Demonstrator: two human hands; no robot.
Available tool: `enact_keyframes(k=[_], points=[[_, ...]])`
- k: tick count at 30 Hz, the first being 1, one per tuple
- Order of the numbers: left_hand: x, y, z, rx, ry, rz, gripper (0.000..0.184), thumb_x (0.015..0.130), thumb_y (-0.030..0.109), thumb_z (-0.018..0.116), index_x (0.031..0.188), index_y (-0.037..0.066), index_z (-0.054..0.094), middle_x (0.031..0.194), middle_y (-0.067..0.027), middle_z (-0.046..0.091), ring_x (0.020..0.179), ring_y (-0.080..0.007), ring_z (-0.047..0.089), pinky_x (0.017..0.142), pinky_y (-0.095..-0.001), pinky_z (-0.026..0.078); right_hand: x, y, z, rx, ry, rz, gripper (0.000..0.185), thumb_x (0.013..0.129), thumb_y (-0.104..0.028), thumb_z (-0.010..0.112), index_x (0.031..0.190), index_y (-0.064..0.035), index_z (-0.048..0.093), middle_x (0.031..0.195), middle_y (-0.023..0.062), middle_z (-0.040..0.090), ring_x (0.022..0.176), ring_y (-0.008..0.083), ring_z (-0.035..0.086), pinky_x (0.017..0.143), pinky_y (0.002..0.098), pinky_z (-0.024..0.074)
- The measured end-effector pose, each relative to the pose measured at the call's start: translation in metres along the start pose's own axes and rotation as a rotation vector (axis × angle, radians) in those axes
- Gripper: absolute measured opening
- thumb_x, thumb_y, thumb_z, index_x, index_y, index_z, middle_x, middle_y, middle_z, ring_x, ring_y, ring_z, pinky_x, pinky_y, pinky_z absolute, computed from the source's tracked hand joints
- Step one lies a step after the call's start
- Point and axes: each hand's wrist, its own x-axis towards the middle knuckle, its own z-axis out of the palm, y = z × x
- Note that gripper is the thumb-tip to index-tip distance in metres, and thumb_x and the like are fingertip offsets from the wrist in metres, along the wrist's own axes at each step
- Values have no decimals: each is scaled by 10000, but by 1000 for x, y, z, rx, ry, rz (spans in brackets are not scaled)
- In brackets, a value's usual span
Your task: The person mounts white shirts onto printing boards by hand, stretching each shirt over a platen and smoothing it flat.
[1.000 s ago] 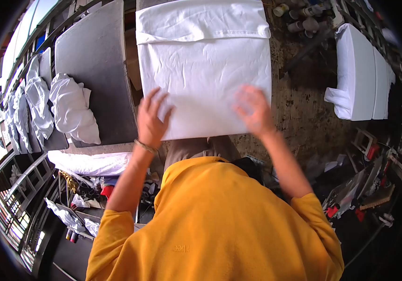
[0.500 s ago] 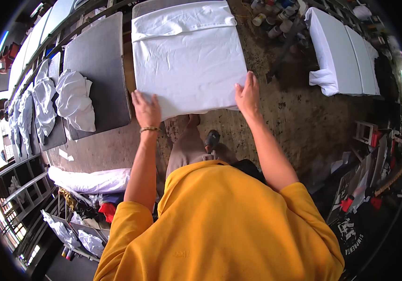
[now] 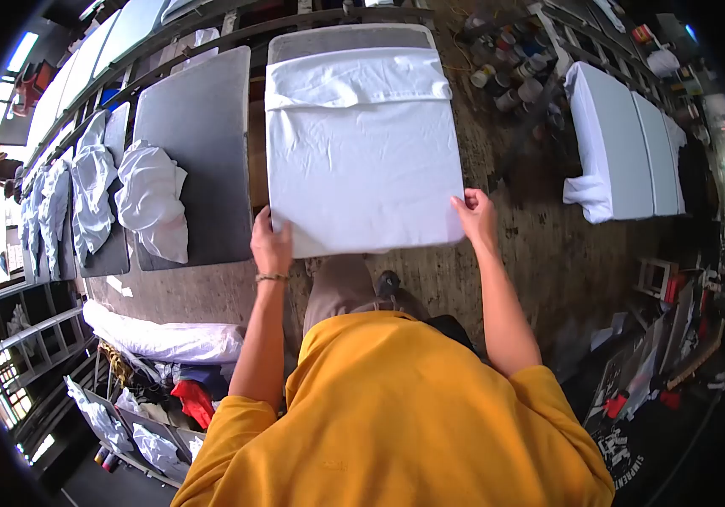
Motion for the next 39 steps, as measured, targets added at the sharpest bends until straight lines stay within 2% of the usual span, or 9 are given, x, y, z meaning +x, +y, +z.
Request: enact_keyframes(k=[3, 8, 12, 14, 17, 19, 22, 26, 39], points=[[25, 24, 31, 290, 102, 554, 578, 837, 88, 721, 1393, 133, 569, 1465, -261, 455, 1322, -455, 467, 1116, -518, 393, 23, -29, 17, -304, 203, -760, 368, 854, -67, 733, 1212, -14, 663, 1220, 164, 653, 1108, 322, 623, 937, 424, 497], [179, 64, 36, 166, 6, 485, 639, 879, 31, 661, 1472, 193, 489, 1470, -284, 410, 1267, -407, 530, 1030, -472, 476, 149, -73, 33, -150, 177, -751, 338, 894, -71, 660, 1231, -49, 644, 1395, 213, 508, 1196, 435, 527, 994, 485, 459], [313, 83, 17, 307, -153, 824, 111, 804, 86, 781, 900, 61, 731, 1231, -140, 596, 1104, -347, 615, 908, -413, 552, 254, -110, 18, -323, 33, -863, 137, 945, -118, 617, 1048, -29, 601, 1213, 194, 596, 1105, 408, 580, 918, 463, 477], [371, 94, 20, -51, -372, 579, 176, 859, 87, 766, 1007, 47, 679, 1010, -80, 662, 872, -192, 688, 721, -306, 560, 294, -146, 17, -172, -36, -632, 175, 1033, -199, 557, 988, -30, 568, 846, 112, 617, 805, 233, 622, 727, 346, 492], [455, 113, 19, -241, -802, 20, 251, 916, 199, 764, 1076, 52, 639, 819, -42, 659, 725, -131, 671, 641, -290, 552, 381, -181, 16, -66, -223, -578, 219, 1014, -254, 632, 1017, -52, 547, 806, 1, 568, 699, 93, 482, 639, 272, 405], [481, 134, 24, -39, -747, 214, 338, 882, 255, 796, 1088, 36, 643, 823, -46, 663, 656, -127, 644, 592, -296, 536, 380, -238, 9, -164, -515, -353, 334, 889, -283, 788, 987, -37, 584, 801, 8, 583, 716, 98, 495, 650, 285, 409], [516, 148, 37, 218, -569, 440, 419, 821, 311, 838, 1071, 16, 676, 826, -76, 690, 676, -146, 663, 604, -313, 544, 436, -250, 13, -506, -541, -491, 365, 731, -263, 888, 853, -10, 655, 752, 26, 614, 748, 128, 532, 697, 323, 445], [527, 149, 56, 454, -267, 532, 426, 783, 382, 829, 1057, 71, 733, 905, -130, 744, 819, -257, 725, 739, -386, 569, 455, -259, 28, -525, -195, -606, 318, 781, -272, 838, 932, -31, 694, 832, 170, 719, 769, 316, 685, 712, 428, 505], [506, 118, 72, 541, 104, 605, 254, 758, 257, 814, 965, 152, 712, 962, -60, 707, 1000, -321, 652, 876, -454, 498, 465, -216, 52, -488, 43, -560, 201, 810, -180, 765, 956, -73, 679, 828, 171, 697, 804, 358, 673, 704, 413, 507]])
